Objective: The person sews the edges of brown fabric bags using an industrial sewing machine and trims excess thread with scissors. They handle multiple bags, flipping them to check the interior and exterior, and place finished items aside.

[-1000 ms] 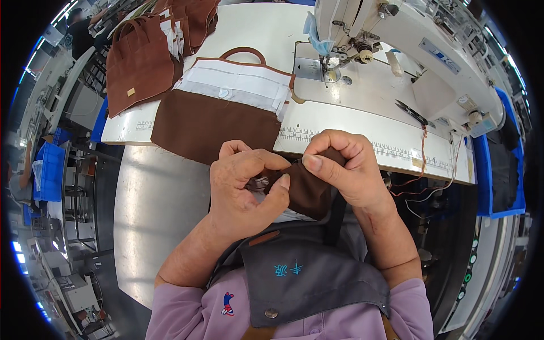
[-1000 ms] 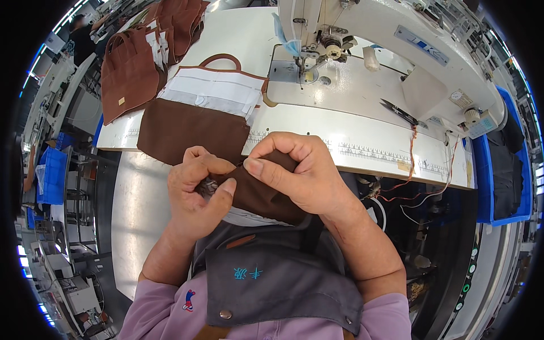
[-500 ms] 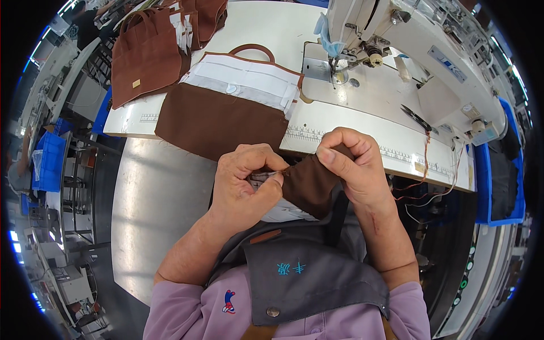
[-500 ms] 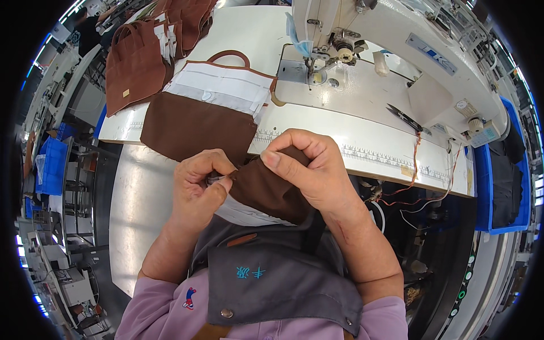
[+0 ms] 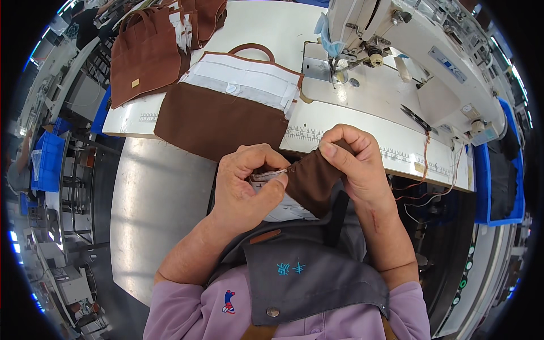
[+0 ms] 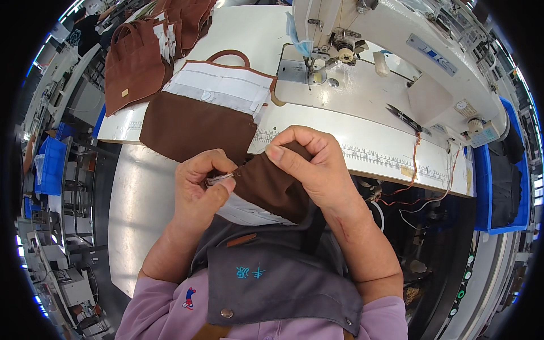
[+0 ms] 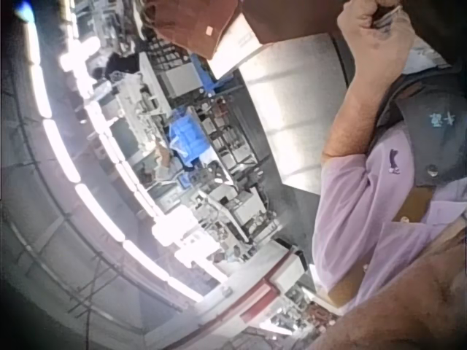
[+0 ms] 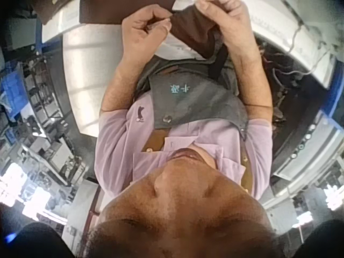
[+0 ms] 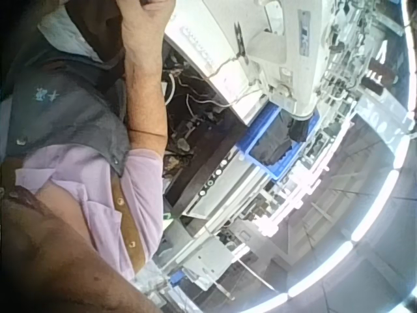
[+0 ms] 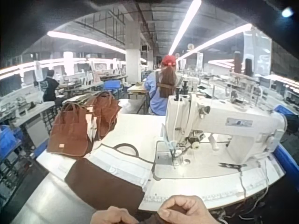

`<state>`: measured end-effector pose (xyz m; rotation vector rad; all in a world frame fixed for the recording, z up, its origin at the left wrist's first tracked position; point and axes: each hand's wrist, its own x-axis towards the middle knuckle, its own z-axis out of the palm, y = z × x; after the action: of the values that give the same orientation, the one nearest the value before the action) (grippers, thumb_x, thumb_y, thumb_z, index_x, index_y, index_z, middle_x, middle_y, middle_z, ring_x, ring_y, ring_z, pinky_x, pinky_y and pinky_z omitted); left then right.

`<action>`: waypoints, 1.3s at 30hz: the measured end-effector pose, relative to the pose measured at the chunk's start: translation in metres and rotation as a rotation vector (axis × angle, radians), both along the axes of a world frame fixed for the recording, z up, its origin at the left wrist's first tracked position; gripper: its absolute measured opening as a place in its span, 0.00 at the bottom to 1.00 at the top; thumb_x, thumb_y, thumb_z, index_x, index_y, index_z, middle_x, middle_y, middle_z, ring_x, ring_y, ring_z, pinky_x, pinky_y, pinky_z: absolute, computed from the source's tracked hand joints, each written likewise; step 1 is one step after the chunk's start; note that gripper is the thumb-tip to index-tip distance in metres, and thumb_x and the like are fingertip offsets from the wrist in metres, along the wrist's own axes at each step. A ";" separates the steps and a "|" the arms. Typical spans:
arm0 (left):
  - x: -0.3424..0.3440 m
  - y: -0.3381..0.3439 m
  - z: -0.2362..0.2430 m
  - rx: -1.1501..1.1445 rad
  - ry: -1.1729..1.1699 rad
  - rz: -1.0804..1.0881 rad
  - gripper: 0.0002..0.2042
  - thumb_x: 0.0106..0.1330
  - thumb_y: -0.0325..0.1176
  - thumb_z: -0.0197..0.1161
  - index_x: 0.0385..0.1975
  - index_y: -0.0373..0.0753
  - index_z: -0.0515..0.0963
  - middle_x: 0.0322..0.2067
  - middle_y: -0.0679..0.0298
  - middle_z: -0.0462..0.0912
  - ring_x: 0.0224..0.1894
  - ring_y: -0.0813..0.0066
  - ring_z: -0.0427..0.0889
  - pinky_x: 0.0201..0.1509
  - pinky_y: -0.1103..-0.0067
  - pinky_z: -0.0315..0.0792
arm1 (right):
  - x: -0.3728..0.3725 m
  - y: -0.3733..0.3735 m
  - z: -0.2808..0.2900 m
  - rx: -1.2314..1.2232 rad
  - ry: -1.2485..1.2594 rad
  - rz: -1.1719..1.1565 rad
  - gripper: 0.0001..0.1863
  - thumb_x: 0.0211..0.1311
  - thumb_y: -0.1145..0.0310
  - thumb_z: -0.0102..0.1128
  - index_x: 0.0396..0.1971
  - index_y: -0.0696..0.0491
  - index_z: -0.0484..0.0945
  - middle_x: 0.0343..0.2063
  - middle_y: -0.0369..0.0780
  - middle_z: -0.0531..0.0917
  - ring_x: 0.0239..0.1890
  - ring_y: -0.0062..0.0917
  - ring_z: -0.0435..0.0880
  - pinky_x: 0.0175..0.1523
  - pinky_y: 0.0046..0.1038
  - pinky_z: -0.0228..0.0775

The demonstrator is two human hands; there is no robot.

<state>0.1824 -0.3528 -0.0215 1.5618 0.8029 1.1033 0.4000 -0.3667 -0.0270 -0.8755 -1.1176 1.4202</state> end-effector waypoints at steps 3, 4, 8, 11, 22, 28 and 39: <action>-0.001 0.001 0.000 -0.012 -0.004 -0.018 0.01 0.55 0.23 0.61 0.24 0.35 0.79 0.20 0.66 0.79 0.24 0.78 0.74 0.34 0.79 0.65 | 0.000 0.001 -0.001 0.010 0.007 -0.006 0.06 0.69 0.72 0.65 0.37 0.60 0.83 0.33 0.31 0.84 0.36 0.10 0.77 0.44 0.16 0.70; -0.001 0.001 0.000 -0.021 -0.006 -0.021 0.01 0.55 0.23 0.61 0.24 0.34 0.79 0.20 0.66 0.78 0.24 0.79 0.73 0.33 0.79 0.65 | 0.000 0.001 -0.002 0.008 0.012 -0.006 0.06 0.69 0.72 0.65 0.37 0.60 0.83 0.33 0.31 0.84 0.36 0.10 0.78 0.44 0.16 0.70; -0.001 0.001 -0.001 -0.050 -0.051 -0.031 0.01 0.55 0.22 0.60 0.24 0.34 0.78 0.19 0.68 0.77 0.22 0.84 0.71 0.30 0.81 0.63 | 0.000 0.001 -0.003 0.005 0.034 -0.002 0.05 0.69 0.73 0.65 0.37 0.60 0.83 0.33 0.32 0.84 0.36 0.11 0.78 0.44 0.16 0.70; 0.003 0.002 -0.001 -0.030 -0.080 -0.027 0.02 0.56 0.22 0.59 0.24 0.33 0.78 0.19 0.70 0.76 0.22 0.87 0.70 0.28 0.82 0.61 | -0.001 0.002 -0.003 0.008 0.036 -0.001 0.05 0.69 0.73 0.65 0.37 0.60 0.83 0.33 0.32 0.85 0.36 0.11 0.78 0.44 0.16 0.70; 0.001 0.005 -0.010 -0.035 -0.169 -0.077 0.06 0.55 0.22 0.53 0.25 0.29 0.78 0.20 0.66 0.78 0.24 0.85 0.72 0.29 0.82 0.63 | 0.000 0.005 -0.008 0.006 0.054 -0.008 0.05 0.70 0.74 0.64 0.38 0.60 0.83 0.33 0.31 0.85 0.36 0.10 0.78 0.43 0.15 0.70; 0.002 0.005 -0.006 -0.074 -0.223 -0.095 0.09 0.53 0.24 0.52 0.27 0.27 0.79 0.22 0.63 0.81 0.26 0.82 0.74 0.32 0.80 0.65 | 0.000 0.008 -0.010 -0.016 0.083 -0.011 0.05 0.70 0.74 0.65 0.38 0.60 0.83 0.33 0.31 0.85 0.35 0.09 0.78 0.42 0.14 0.69; -0.017 0.005 0.002 0.418 0.434 0.040 0.22 0.42 0.43 0.86 0.34 0.42 0.86 0.24 0.71 0.80 0.31 0.75 0.72 0.42 0.77 0.65 | 0.001 -0.014 0.021 0.197 -0.226 -0.103 0.06 0.68 0.73 0.67 0.34 0.59 0.82 0.29 0.31 0.83 0.31 0.10 0.76 0.37 0.17 0.68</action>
<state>0.1658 -0.3479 -0.0191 2.1935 0.9302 1.0158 0.4007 -0.3806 -0.0065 -0.9534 -1.3377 1.1248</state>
